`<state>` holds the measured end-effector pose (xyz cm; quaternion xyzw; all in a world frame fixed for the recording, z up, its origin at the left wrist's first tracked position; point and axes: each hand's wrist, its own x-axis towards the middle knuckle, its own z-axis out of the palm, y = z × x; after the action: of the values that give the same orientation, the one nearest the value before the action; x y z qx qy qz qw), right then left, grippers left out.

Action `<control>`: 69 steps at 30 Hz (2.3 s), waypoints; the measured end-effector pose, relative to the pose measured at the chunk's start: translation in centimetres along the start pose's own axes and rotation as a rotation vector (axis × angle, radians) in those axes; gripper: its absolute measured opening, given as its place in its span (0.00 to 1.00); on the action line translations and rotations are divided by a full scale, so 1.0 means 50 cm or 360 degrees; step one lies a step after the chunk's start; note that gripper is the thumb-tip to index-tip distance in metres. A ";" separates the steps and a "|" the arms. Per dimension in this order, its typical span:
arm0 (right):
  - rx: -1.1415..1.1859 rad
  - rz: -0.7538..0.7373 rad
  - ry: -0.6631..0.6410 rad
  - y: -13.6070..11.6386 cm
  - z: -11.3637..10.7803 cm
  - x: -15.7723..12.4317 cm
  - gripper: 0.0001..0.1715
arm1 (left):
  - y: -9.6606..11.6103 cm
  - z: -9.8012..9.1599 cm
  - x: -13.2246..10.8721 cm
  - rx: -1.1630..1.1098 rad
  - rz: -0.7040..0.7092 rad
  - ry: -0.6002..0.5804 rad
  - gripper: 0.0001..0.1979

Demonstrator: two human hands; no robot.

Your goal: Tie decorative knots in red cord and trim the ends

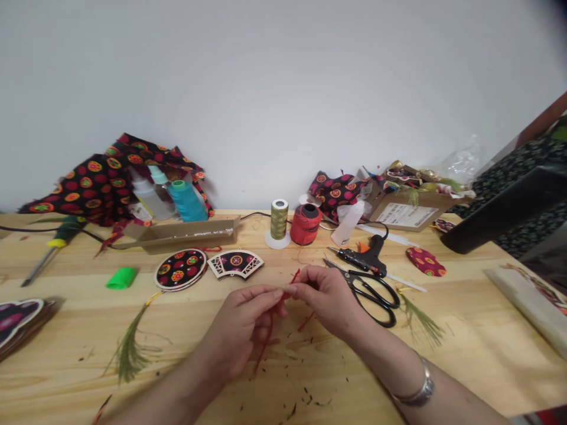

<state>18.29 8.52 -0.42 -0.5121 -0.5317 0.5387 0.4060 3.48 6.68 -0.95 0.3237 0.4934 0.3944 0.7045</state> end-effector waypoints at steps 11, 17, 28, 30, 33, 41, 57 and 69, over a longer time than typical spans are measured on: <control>-0.0780 -0.0385 0.0201 0.012 -0.024 0.002 0.07 | 0.006 -0.004 0.003 0.0520 0.0335 0.0272 0.05; -0.0536 -0.0225 0.0235 0.010 -0.024 0.003 0.09 | 0.001 0.008 -0.008 0.0493 0.0157 0.0034 0.04; 0.0641 0.0133 -0.0122 -0.006 -0.014 -0.002 0.14 | -0.009 0.007 -0.008 0.1093 0.0604 -0.0076 0.06; 0.0672 0.0115 -0.0097 -0.010 -0.019 -0.001 0.16 | -0.006 0.001 -0.011 0.1199 0.0767 0.0003 0.07; 0.0652 0.0094 -0.0094 -0.015 -0.028 0.001 0.16 | 0.002 -0.008 -0.013 0.1233 0.1171 0.0439 0.05; 0.0314 0.0087 -0.0276 -0.020 -0.014 -0.011 0.12 | 0.003 0.001 -0.014 0.0434 0.0914 0.0215 0.14; -0.0264 -0.0049 -0.0122 0.003 -0.009 -0.001 0.09 | 0.001 0.001 -0.001 0.0179 0.0087 -0.0011 0.08; 0.0093 0.0097 -0.0245 -0.004 -0.010 -0.004 0.12 | 0.000 -0.012 0.009 0.0103 -0.0025 -0.0072 0.06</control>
<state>18.79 8.44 -0.17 -0.4730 -0.5296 0.6040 0.3620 3.03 7.13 -1.35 0.3512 0.4923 0.3654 0.7076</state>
